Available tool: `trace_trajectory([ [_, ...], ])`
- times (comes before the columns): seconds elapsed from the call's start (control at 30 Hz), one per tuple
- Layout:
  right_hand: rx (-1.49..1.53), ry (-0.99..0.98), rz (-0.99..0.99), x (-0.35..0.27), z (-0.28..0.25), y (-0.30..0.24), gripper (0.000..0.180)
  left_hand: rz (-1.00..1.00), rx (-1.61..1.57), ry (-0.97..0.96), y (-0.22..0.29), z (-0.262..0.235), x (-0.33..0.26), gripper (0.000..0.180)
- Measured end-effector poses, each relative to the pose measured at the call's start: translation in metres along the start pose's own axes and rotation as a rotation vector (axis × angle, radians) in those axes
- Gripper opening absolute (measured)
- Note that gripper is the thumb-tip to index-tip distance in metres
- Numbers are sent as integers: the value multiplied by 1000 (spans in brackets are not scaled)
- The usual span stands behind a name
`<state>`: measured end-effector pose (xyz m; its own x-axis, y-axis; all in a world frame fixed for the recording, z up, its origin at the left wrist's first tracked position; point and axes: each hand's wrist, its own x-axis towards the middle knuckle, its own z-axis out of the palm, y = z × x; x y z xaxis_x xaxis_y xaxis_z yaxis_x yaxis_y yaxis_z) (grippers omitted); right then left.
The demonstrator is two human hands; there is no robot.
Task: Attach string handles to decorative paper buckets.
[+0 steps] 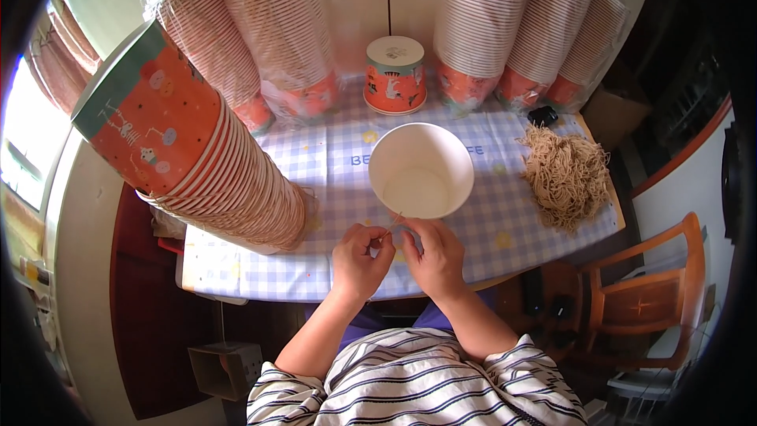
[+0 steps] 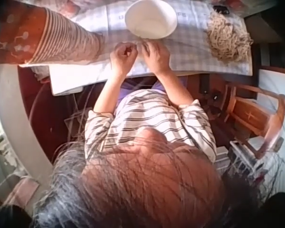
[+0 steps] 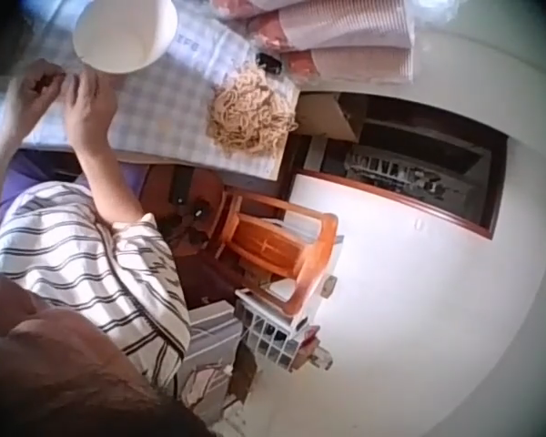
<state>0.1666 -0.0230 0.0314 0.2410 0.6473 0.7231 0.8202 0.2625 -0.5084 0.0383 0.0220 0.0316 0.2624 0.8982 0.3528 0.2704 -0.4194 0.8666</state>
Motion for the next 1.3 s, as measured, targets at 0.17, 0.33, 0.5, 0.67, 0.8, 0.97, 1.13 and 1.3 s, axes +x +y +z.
trace_trajectory([
  [0.17,-76,-14,-72,3,5,-1,25,34,55,-3,1,-1,0,6],
  [0.33,-104,-14,-125,4,6,2,23,65,72,-1,0,-2,1,6],
  [0.5,-104,0,-128,4,7,4,22,-22,17,-56,1,-3,2,7],
  [0.67,-48,-42,-37,-10,14,9,18,-218,-241,-97,-4,0,-1,11],
  [0.8,313,-83,325,-14,21,5,11,-388,-425,-144,-7,0,-1,14],
  [0.97,829,-169,641,-18,17,12,9,-464,-431,-198,-3,-6,5,16],
  [1.13,1019,-227,794,-17,14,10,12,-493,-426,-199,-8,-5,4,18],
  [1.3,1108,-191,945,-15,15,9,12,-525,-479,-190,-8,-2,4,17],
])
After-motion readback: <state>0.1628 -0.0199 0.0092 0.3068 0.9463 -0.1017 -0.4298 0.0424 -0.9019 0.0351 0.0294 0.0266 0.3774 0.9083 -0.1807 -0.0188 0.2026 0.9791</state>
